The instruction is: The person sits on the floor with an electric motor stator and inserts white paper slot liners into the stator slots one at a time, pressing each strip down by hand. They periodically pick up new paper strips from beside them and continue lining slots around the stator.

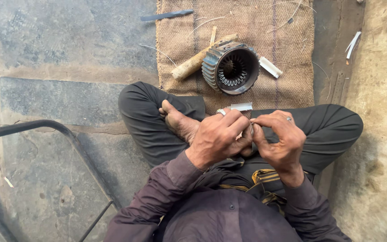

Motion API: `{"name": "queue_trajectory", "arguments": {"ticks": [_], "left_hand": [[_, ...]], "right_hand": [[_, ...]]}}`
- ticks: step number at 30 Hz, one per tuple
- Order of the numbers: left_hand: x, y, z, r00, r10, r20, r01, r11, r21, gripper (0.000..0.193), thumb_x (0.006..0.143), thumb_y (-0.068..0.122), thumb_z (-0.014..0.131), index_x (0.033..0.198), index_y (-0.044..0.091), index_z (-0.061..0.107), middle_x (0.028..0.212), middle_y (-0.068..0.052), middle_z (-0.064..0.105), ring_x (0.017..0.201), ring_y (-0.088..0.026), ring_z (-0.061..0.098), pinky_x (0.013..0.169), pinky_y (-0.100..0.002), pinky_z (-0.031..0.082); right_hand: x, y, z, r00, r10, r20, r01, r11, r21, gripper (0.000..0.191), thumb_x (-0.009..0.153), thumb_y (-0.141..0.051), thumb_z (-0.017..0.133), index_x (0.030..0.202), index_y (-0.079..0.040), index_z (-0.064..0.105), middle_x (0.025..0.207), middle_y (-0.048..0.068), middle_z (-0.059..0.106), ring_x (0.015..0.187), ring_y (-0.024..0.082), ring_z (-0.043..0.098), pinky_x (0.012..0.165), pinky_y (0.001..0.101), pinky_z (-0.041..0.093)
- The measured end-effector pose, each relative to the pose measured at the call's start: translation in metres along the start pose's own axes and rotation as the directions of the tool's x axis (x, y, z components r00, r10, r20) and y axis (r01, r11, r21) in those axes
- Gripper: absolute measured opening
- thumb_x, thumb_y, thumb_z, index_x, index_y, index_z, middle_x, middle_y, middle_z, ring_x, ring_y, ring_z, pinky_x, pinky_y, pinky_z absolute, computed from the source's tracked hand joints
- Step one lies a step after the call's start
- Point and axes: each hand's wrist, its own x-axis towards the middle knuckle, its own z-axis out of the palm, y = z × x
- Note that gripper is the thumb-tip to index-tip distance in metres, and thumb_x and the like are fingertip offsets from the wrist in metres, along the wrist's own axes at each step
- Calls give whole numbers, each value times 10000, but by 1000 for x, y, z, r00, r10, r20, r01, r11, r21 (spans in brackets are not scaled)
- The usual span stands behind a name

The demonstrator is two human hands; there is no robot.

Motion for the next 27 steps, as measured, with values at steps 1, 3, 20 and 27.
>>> {"name": "queue_trajectory", "arguments": {"ticks": [1,3,20,27], "left_hand": [[1,-1,0,1000,28,9,-28,1000,-1,160,894,148,741,961,70,618,889,-66,565,767,-227,618,668,-363,502],[1,1,-1,999,31,16,-31,1000,2,175,882,160,753,936,82,606,877,-59,555,784,-229,619,671,-365,500],[-11,9,-9,931,-362,39,351,863,-365,176,942,134,753,1062,33,674,933,-96,688,848,-240,696,756,-344,543],[-16,-21,-10,833,-405,378,542,456,-706,329,944,185,762,1220,13,711,1116,-58,749,1018,-98,687,886,-271,560]], "right_hand": [[-1,1,-1,1000,-17,-2,17,1000,-3,114,896,-48,775,992,-38,714,930,81,731,837,244,696,855,364,532],[-4,2,-4,999,-37,-17,36,999,-28,116,885,-61,783,976,-38,714,910,78,726,807,244,684,844,371,529],[-39,6,21,882,463,90,-437,730,526,319,981,-83,756,1266,-2,636,1102,99,721,1050,146,697,934,280,570],[-31,11,11,862,455,222,-502,712,492,286,948,-84,747,1192,5,626,1080,87,741,1040,144,726,900,279,601]]}}
